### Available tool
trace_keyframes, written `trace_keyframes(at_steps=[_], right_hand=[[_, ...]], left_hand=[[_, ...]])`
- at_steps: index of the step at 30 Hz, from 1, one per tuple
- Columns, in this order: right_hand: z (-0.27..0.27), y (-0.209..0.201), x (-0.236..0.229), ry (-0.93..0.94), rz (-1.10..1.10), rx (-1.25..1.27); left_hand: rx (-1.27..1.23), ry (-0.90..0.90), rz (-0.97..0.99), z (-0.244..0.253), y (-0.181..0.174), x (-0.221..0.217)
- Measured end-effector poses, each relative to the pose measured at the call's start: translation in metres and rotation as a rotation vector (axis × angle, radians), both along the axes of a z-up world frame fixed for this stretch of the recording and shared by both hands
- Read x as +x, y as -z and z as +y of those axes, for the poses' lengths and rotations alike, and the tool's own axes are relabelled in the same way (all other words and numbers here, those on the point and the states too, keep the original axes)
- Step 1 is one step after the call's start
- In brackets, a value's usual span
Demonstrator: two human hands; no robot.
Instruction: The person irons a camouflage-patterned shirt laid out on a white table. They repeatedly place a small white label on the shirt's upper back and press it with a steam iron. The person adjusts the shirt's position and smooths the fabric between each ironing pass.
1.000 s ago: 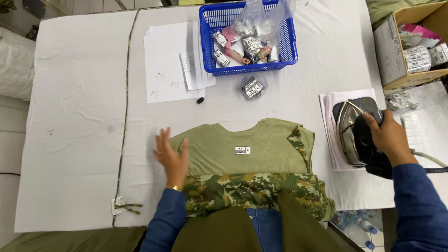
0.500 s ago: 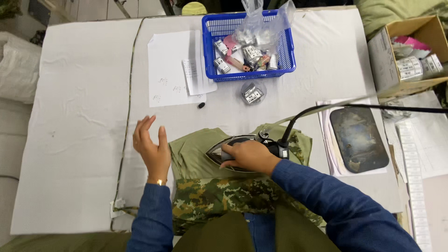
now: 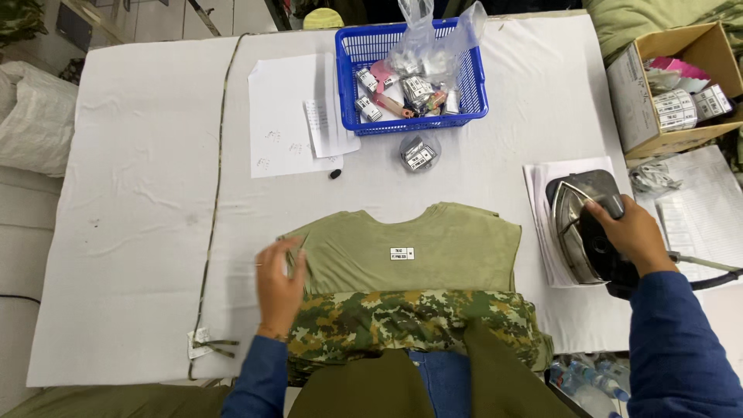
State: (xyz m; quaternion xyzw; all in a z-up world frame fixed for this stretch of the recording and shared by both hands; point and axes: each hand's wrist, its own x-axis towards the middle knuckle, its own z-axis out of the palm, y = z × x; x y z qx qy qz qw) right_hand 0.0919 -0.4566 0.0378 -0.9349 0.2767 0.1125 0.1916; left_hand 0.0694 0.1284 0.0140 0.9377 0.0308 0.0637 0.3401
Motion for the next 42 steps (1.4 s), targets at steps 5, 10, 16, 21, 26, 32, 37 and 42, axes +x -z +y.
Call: trace_keyframes(at_steps=[5,10,16,21,26,32,37,42], right_hand=[[0.041,0.108,-0.013,-0.22,-0.194,-0.431],[0.262,0.015,-0.083,-1.008,0.393,0.206],[0.252,0.041,-0.072,-0.921,0.344,0.554],[0.253,0.042,-0.103,-1.301,-0.123,0.059],[0.193,0.024,-0.075,-0.749,0.179,0.006],[0.14,0.082,-0.008,-0.401,0.13,0.182],[0.161,0.073,0.001,-0.424,0.045,0.1],[0.155,0.097,-0.004,-0.462,-0.147,-0.205]], left_hand=[[-0.079,0.263,0.066,-0.058,0.004,-0.026],[-0.021,0.509,0.298,-0.108,0.007,-0.056],[0.114,0.703,0.172,-0.125,0.031,-0.076],[0.338,0.626,0.044,-0.119,0.039,-0.078],[0.162,0.328,0.443,-0.062,-0.003,-0.045],[0.004,0.131,0.58,-0.057,-0.059,0.023],[0.135,0.168,0.626,-0.063,-0.003,0.05],[0.337,0.166,0.245,-0.051,0.04,0.055]])
